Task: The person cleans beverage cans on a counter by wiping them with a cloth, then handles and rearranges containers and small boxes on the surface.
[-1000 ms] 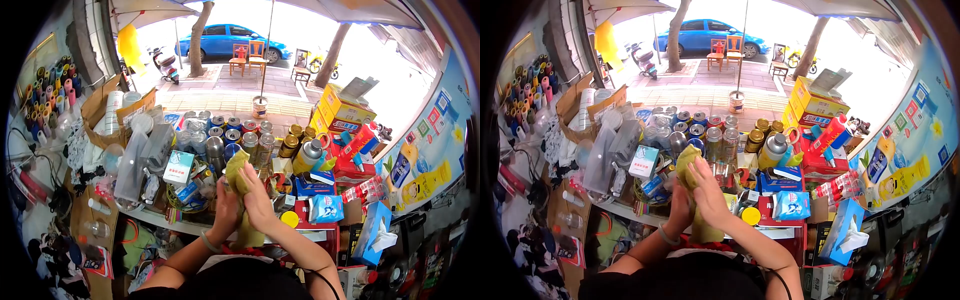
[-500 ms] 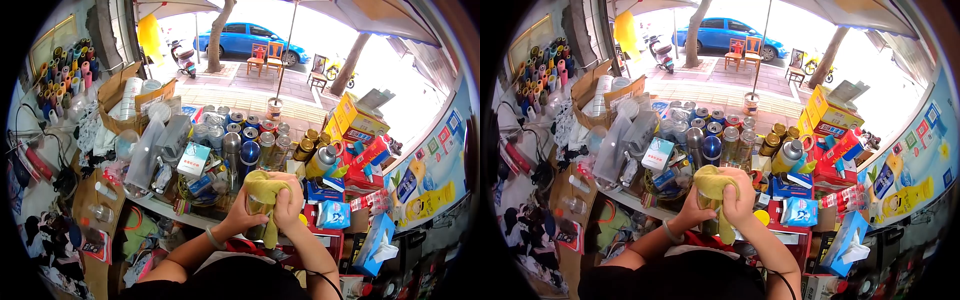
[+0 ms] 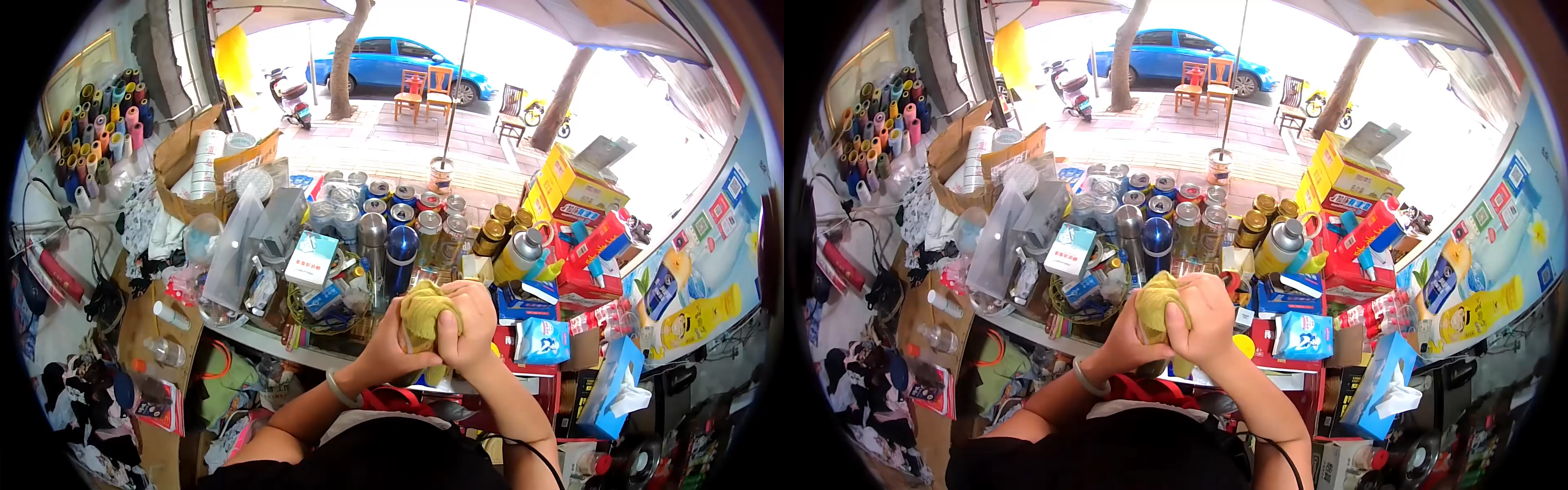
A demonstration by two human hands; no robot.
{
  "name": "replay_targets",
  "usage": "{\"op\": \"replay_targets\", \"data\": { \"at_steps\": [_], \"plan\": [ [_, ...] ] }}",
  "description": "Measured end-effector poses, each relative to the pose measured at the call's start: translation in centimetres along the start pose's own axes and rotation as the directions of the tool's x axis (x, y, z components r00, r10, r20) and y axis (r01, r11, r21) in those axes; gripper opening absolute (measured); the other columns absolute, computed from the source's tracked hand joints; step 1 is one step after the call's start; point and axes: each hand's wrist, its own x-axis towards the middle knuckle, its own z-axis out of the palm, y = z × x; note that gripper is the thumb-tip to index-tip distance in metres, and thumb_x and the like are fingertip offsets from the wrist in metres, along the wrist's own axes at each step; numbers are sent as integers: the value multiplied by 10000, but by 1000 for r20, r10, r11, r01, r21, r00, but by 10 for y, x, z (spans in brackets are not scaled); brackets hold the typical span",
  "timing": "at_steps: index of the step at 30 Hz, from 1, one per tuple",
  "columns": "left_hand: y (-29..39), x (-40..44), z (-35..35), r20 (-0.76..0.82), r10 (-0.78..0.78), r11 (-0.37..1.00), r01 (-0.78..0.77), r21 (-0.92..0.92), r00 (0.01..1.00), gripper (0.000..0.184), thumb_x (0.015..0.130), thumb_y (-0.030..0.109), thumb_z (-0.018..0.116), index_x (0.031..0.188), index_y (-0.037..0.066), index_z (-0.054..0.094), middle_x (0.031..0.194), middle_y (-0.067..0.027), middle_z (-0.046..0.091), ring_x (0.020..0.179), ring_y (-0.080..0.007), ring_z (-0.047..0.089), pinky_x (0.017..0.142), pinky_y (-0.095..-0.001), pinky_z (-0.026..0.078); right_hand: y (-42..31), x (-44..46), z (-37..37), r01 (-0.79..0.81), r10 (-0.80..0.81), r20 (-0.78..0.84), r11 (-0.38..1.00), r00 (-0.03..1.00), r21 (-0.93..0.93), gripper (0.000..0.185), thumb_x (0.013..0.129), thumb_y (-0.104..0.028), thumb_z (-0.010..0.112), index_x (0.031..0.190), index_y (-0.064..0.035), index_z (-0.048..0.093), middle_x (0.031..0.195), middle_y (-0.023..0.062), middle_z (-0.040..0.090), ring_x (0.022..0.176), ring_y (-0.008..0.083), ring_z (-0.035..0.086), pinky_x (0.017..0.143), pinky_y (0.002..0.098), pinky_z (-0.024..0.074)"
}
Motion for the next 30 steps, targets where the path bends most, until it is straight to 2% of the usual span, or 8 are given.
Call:
{"op": "replay_targets", "data": {
  "at_steps": [3,5,9,14,18,22,24,30],
  "plan": [
    [1,0,5,-46,-24,1000,24,-17,999,985,688,207,911,1435,20,297,1363,-75,434,1288,-155,420,1107,-342,329,3,-9,6,-37,34,-122,999,992,-24,127,836,-111,643,811,8,605,836,171,636,845,372,651,811,433,529],
    [3,0,5,-7,-35,996,34,-86,999,986,694,189,906,1442,21,285,1368,-74,431,1289,-153,420,1110,-342,328,6,-12,10,30,6,-142,968,990,251,133,845,-115,642,850,18,632,867,170,654,872,371,663,874,451,530],
    [4,0,0,44,-66,981,73,-179,997,996,695,189,905,1447,25,274,1366,-67,433,1282,-150,428,1108,-340,333,4,-5,4,-3,-8,44,969,999,246,216,894,-148,584,932,44,676,954,178,685,962,364,677,923,470,520],
    [7,-2,3,-32,-2,999,1,-39,999,931,708,204,898,1406,30,307,1361,-86,447,1290,-160,437,1094,-336,357,7,-2,10,-22,35,-80,986,996,163,233,916,-151,543,890,43,670,910,178,686,893,366,678,793,441,525],
    [-11,0,9,-151,116,992,-108,62,982,855,735,156,872,1374,17,321,1290,-113,500,1247,-188,488,1071,-341,390,11,-22,23,-51,56,-217,998,975,29,166,911,-142,566,904,17,613,933,180,652,878,349,635,807,429,507],
    [-7,0,8,-105,22,998,-17,52,994,836,721,30,829,1384,28,321,1294,-103,498,1225,-192,507,1053,-356,413,14,-22,23,-40,63,-263,995,963,92,173,912,-173,593,889,-2,582,904,164,615,847,339,600,772,426,486],
    [-2,2,12,-48,7,1000,-7,5,999,830,718,23,821,1385,29,327,1292,-100,499,1217,-190,510,1047,-352,417,15,-22,15,-66,114,-172,963,978,263,208,907,-207,605,842,-10,588,842,143,603,784,339,577,777,420,494],
    [12,0,8,54,24,961,-38,274,998,821,703,41,824,1380,17,361,1272,-93,516,1196,-185,524,1034,-351,426,23,-16,-9,95,-108,-193,993,975,-72,374,956,-323,502,737,-35,597,763,107,621,767,326,583,814,437,504]
  ]
}}
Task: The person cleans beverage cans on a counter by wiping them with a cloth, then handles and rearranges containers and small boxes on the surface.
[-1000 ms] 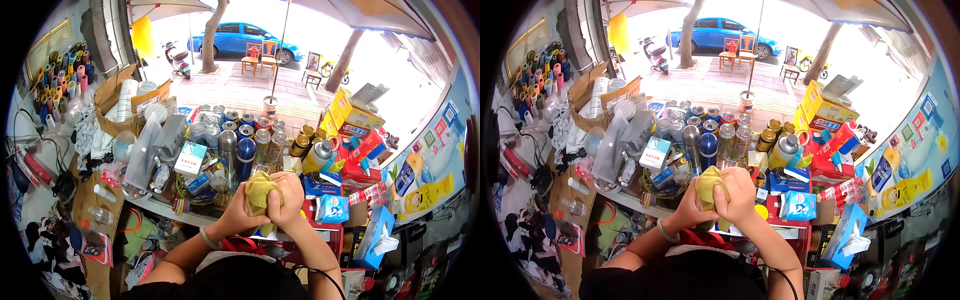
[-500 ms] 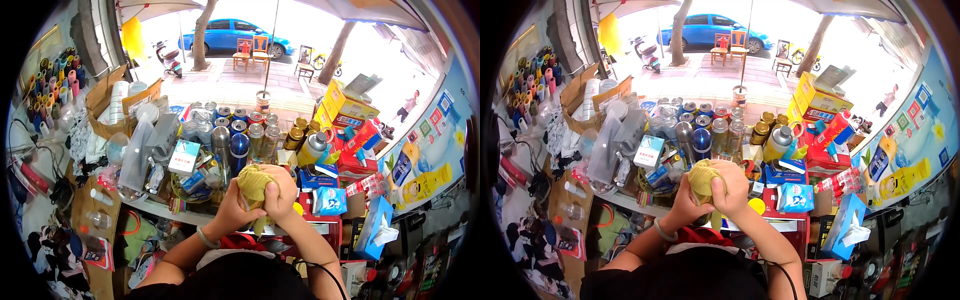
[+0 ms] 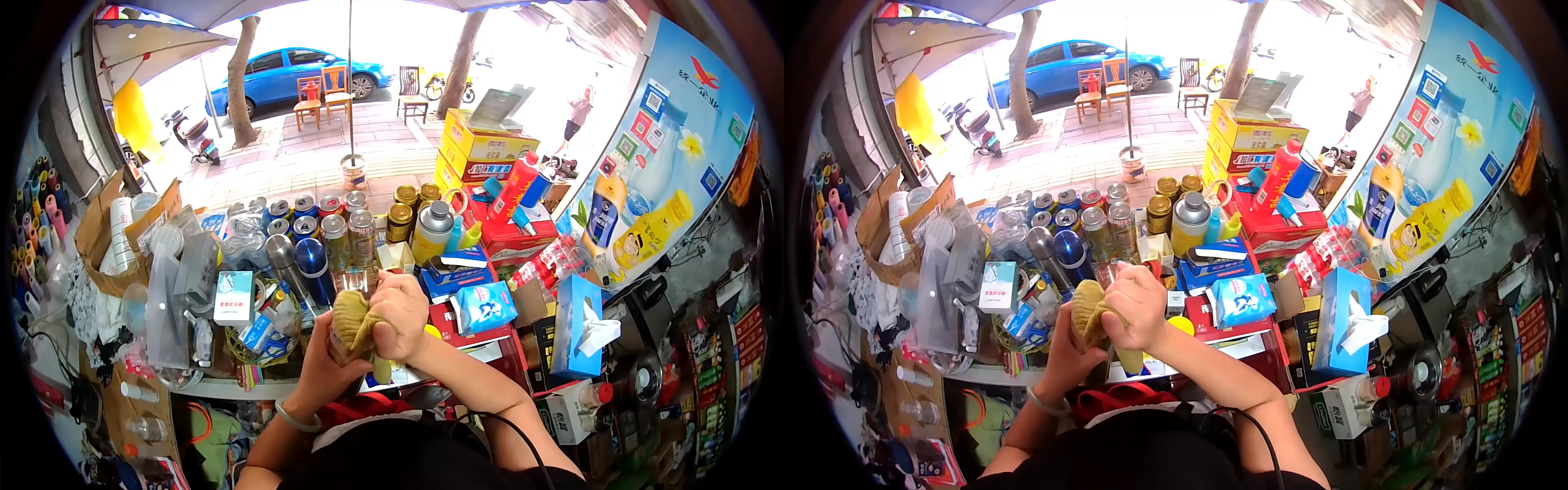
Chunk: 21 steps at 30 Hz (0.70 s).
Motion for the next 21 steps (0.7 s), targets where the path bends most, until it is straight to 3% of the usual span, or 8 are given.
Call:
{"op": "replay_targets", "data": {
  "at_steps": [3,5,6,8,13,14,19,21],
  "plan": [
    [-5,-5,7,-39,-26,971,16,-239,999,835,704,53,826,1390,13,351,1267,-94,521,1190,-185,526,1033,-356,425,3,-14,9,-108,98,81,985,992,135,471,1009,-394,365,942,-7,625,978,155,679,982,324,626,931,436,486],
    [-11,-6,14,-140,7,969,-42,-244,990,829,729,70,811,1404,11,333,1271,-99,516,1183,-200,530,1032,-362,424,-17,-33,26,-519,557,235,431,797,738,546,1026,-451,320,1199,20,537,1219,186,621,1149,310,589,1027,425,447],
    [-9,-4,17,-140,7,969,-41,-245,990,829,729,70,811,1404,11,333,1271,-99,516,1183,-200,530,1032,-362,424,-10,-36,26,-498,440,336,334,833,800,722,1032,-546,322,1425,59,351,1389,165,518,1271,256,511,1085,383,378],
    [-2,1,22,-377,58,993,-93,-77,925,928,823,434,776,1454,-31,279,1380,-118,454,1267,-223,472,1080,-368,368,-16,-50,33,-539,483,335,384,809,750,727,1032,-539,335,1445,60,333,1405,166,502,1294,250,492,1100,381,361],
    [-9,15,16,-533,313,941,-179,288,786,952,851,587,692,1442,-41,289,1383,-130,456,1259,-236,483,1059,-385,385,-14,-61,54,-611,565,373,318,736,725,676,1056,-490,318,1491,28,303,1459,138,458,1353,237,437,1141,374,319],
    [-10,21,15,-579,342,940,-274,205,740,962,855,616,669,1444,-42,286,1378,-143,462,1256,-252,493,1066,-395,385,-11,-59,54,-646,648,574,-160,501,746,655,1059,-504,302,1488,-10,333,1468,133,454,1353,248,444,1150,391,323],
    [-19,39,17,-653,352,860,-507,-56,671,968,869,680,593,1443,-43,301,1415,-196,464,1280,-285,502,1095,-422,383,-34,-30,49,-556,701,622,-379,350,740,654,1038,-565,312,1468,-81,406,1466,149,467,1337,280,470,1146,417,344],
    [-21,40,4,-547,446,882,-450,137,708,934,890,651,592,1446,-41,301,1441,-197,451,1286,-281,503,1085,-407,395,-35,-24,43,-461,709,679,-546,190,699,680,1015,-605,341,1467,-103,417,1456,151,482,1333,279,476,1142,423,347]
  ]
}}
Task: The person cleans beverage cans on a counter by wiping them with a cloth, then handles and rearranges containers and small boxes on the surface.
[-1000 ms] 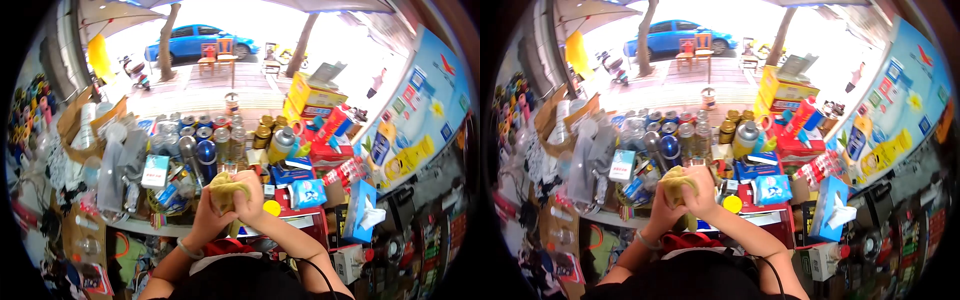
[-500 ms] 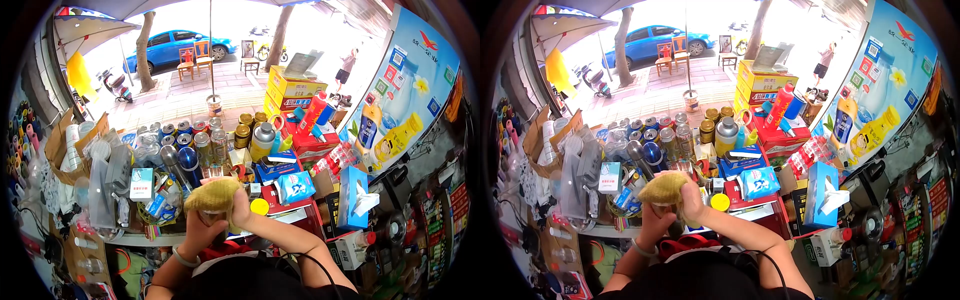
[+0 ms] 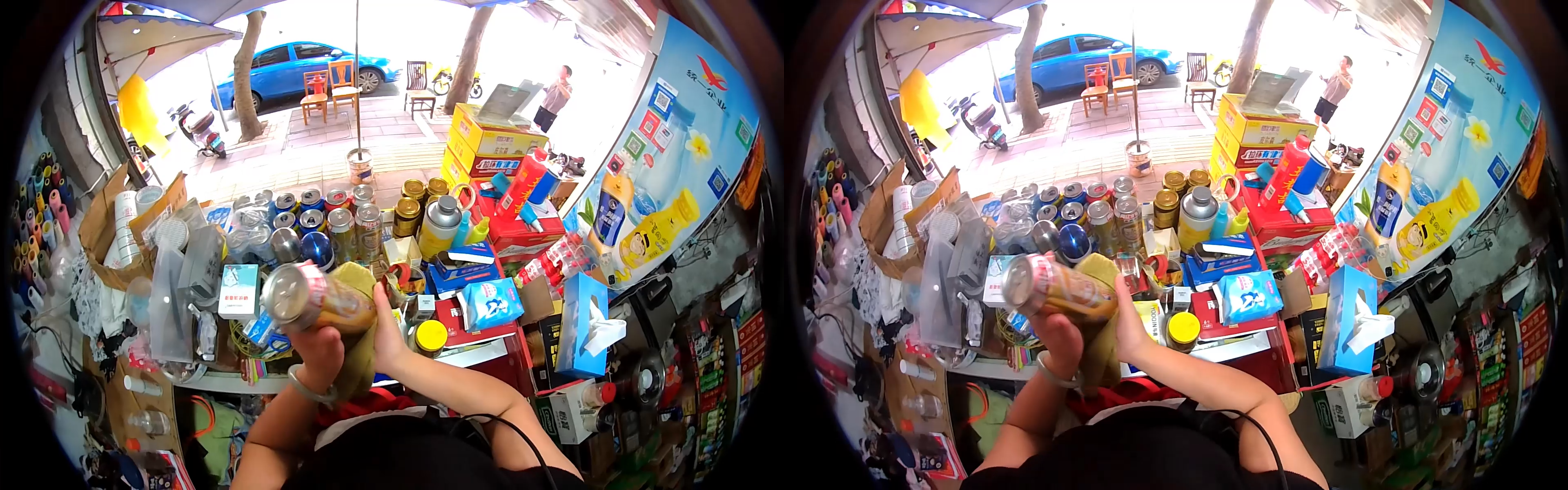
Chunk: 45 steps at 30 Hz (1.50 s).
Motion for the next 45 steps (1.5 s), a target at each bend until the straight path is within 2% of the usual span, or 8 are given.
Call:
{"op": "replay_targets", "data": {
  "at_steps": [4,5,8,10,15,22,29,45],
  "plan": [
    [22,25,-25,336,-231,953,283,-114,913,964,740,268,860,1458,-5,278,1491,-197,378,1355,-288,417,1128,-433,337,-8,8,-31,-90,91,63,996,994,-13,637,998,-602,388,1394,-116,498,1317,141,601,1155,287,614,979,455,502],
    [34,41,-35,470,-189,978,122,171,862,945,731,258,866,1446,-6,307,1483,-200,389,1329,-294,447,1100,-426,372,-14,4,-31,-102,102,31,995,994,15,565,1016,-541,399,1356,-107,526,1248,136,641,1065,289,658,889,457,553],
    [65,68,-26,490,-180,983,146,107,853,792,705,249,878,1359,42,482,1379,-156,515,1151,-288,603,942,-367,511,-22,7,-48,-125,126,14,989,992,-77,544,1025,-508,404,1358,-95,521,1249,141,641,1071,292,662,892,455,557],
    [89,93,-28,744,-294,888,-116,445,600,716,694,250,882,1313,114,549,1250,-104,604,980,-290,671,819,-341,563,-21,9,-50,-100,101,3,992,995,-82,543,1026,-501,411,1352,-83,523,1242,146,644,1079,296,662,900,445,558],
    [93,107,-16,744,-367,823,-178,540,558,678,682,222,882,1255,134,530,1165,-100,626,944,-320,675,782,-381,572,-26,10,-48,-18,19,3,996,1000,-87,565,1055,-509,316,1380,-80,488,1284,139,618,1101,280,650,915,432,553],
    [52,179,34,649,-107,746,-371,554,753,630,665,124,871,1204,74,548,1117,-106,611,1074,-272,611,922,-359,495,-21,6,-67,142,-142,34,884,989,-446,628,1056,-536,257,1381,-37,458,1200,156,643,964,258,688,792,369,578],
    [-89,251,102,769,-117,893,-273,359,629,611,703,136,833,1210,55,501,1111,-128,581,1067,-244,594,928,-339,474,-16,2,-88,75,-125,-78,884,989,-461,543,1074,-450,293,1283,-11,535,1074,153,678,867,248,695,758,359,571],
    [-225,217,161,748,-461,761,-221,610,477,679,637,241,850,1212,80,527,1072,-169,642,1011,-301,629,867,-366,499,-21,-8,-87,88,-85,23,929,996,-359,514,1083,-396,282,1301,17,496,1123,173,661,907,253,689,843,368,558]
  ]
}}
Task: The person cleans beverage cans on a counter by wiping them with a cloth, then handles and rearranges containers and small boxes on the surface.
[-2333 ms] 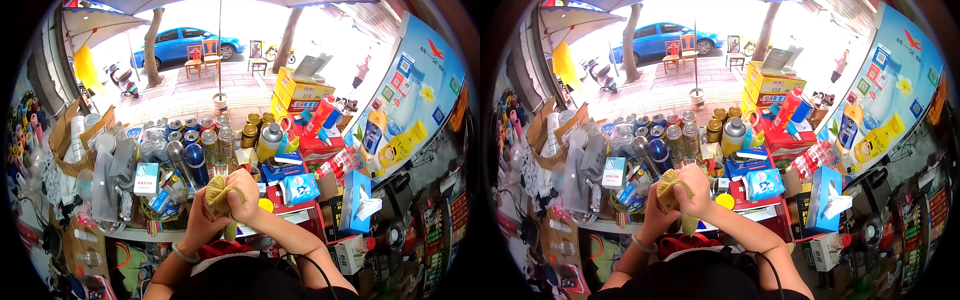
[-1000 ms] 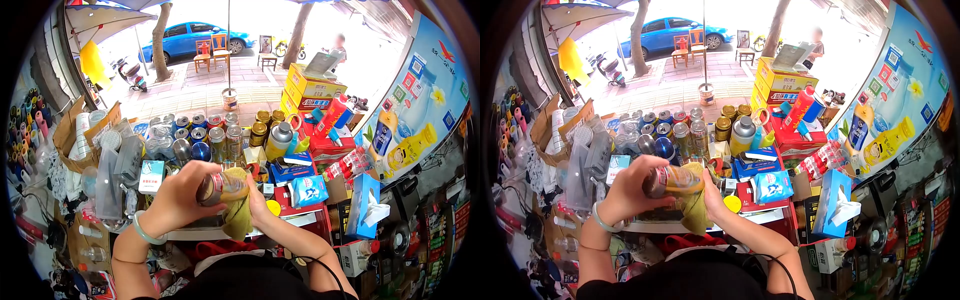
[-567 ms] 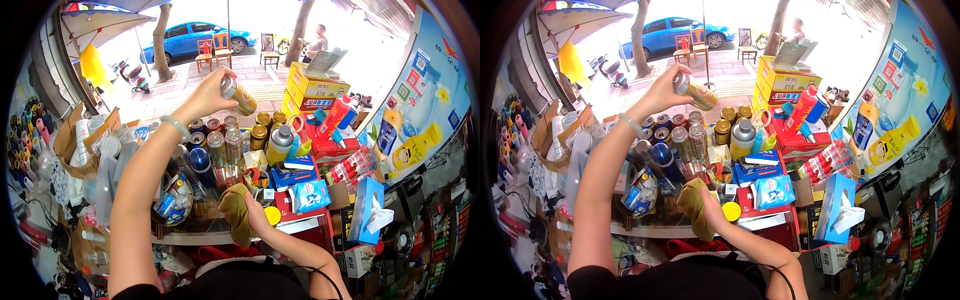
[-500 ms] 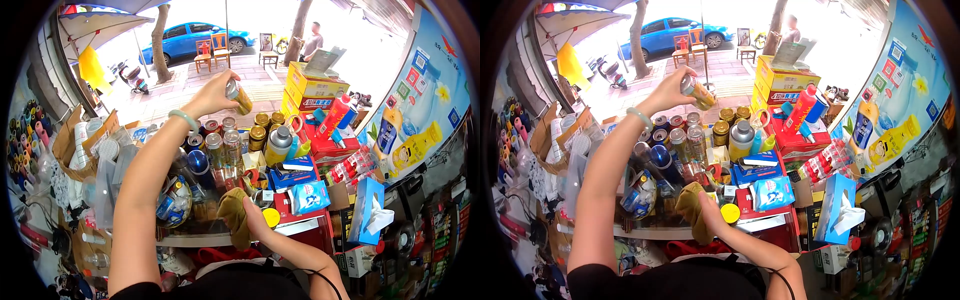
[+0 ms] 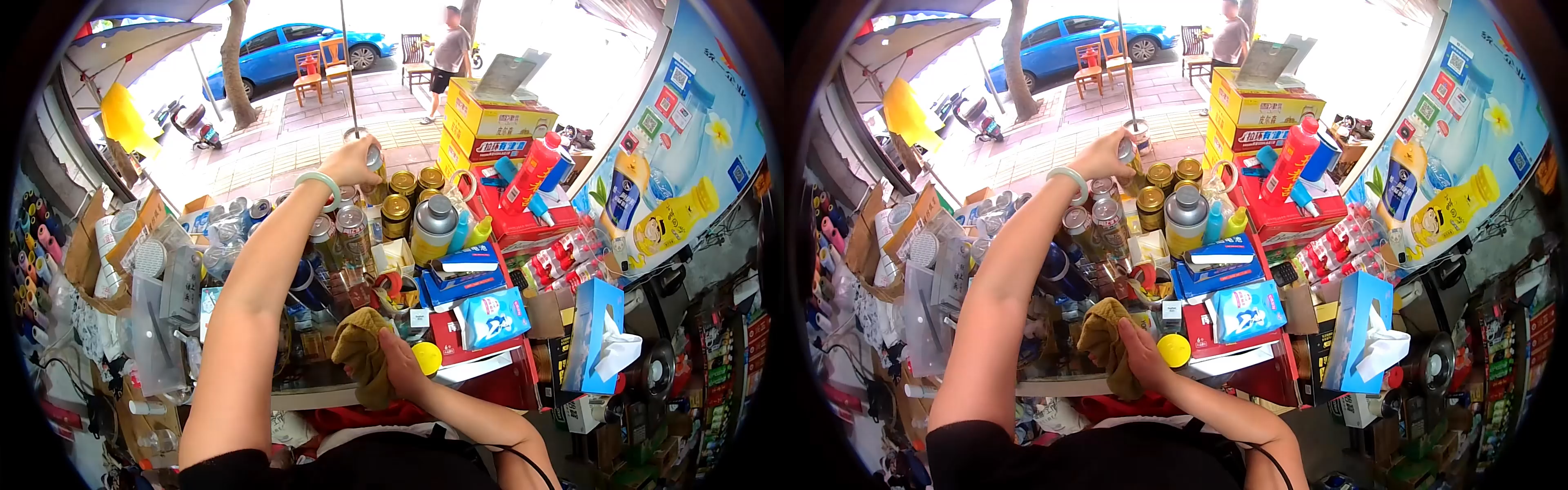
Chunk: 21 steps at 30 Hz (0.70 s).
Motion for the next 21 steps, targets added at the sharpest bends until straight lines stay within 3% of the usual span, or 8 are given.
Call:
{"op": "replay_targets", "data": {
  "at_steps": [2,3,5,6,8,15,17,21],
  "plan": [
    [3,-2,3,103,-85,995,80,57,991,711,650,342,843,1258,122,548,1148,-166,668,1127,-334,620,1015,-440,453,0,1,-1,5,-5,13,1000,1000,-4,514,1083,-394,283,1300,20,497,1123,176,661,910,252,689,845,368,558],
    [9,-5,4,105,-85,995,80,57,991,711,650,342,843,1258,122,548,1148,-166,668,1127,-334,620,1015,-440,453,-1,1,-1,-1,0,21,1000,1000,18,513,1084,-393,283,1300,21,495,1124,177,660,911,252,688,845,369,557],
    [22,-7,4,132,-142,940,91,330,981,751,630,412,847,1271,147,559,1169,-137,678,1154,-331,614,1133,-507,324,-1,2,0,-6,5,30,999,1000,42,512,1084,-392,283,1300,21,494,1124,178,659,912,253,687,845,370,557],
    [18,-5,11,134,-142,939,91,331,981,751,630,412,847,1271,147,559,1169,-137,678,1154,-331,614,1133,-507,324,-1,3,0,-3,2,29,999,1000,44,513,1084,-393,282,1303,21,491,1126,178,659,914,252,687,846,370,556],
    [6,2,28,126,-116,897,50,439,985,719,649,452,815,1257,177,547,1103,-120,700,1111,-333,636,1161,-602,166,0,4,0,1,-2,28,999,1000,47,513,1084,-394,282,1306,21,488,1127,178,658,916,252,686,847,369,555],
    [3,7,47,180,-207,876,100,472,962,735,651,434,812,1275,166,529,1124,-107,699,1161,-333,613,1185,-595,140,7,8,-5,21,-20,43,999,999,-37,515,1087,-389,287,1327,28,470,1151,173,649,947,246,681,876,363,551],
    [2,11,52,237,-255,859,106,501,937,757,645,443,837,1254,98,549,1205,-138,677,1223,-335,577,1195,-566,165,6,7,-4,31,-29,43,998,999,-52,514,1089,-385,286,1332,30,468,1157,171,647,956,246,680,887,364,550],
    [8,9,47,243,-261,860,110,499,934,755,649,413,840,1252,73,540,1206,-142,676,1222,-335,578,1189,-574,172,3,7,-2,-4,4,35,1000,999,5,523,1089,-390,282,1341,30,467,1164,166,646,966,243,680,899,363,549]
  ]
}}
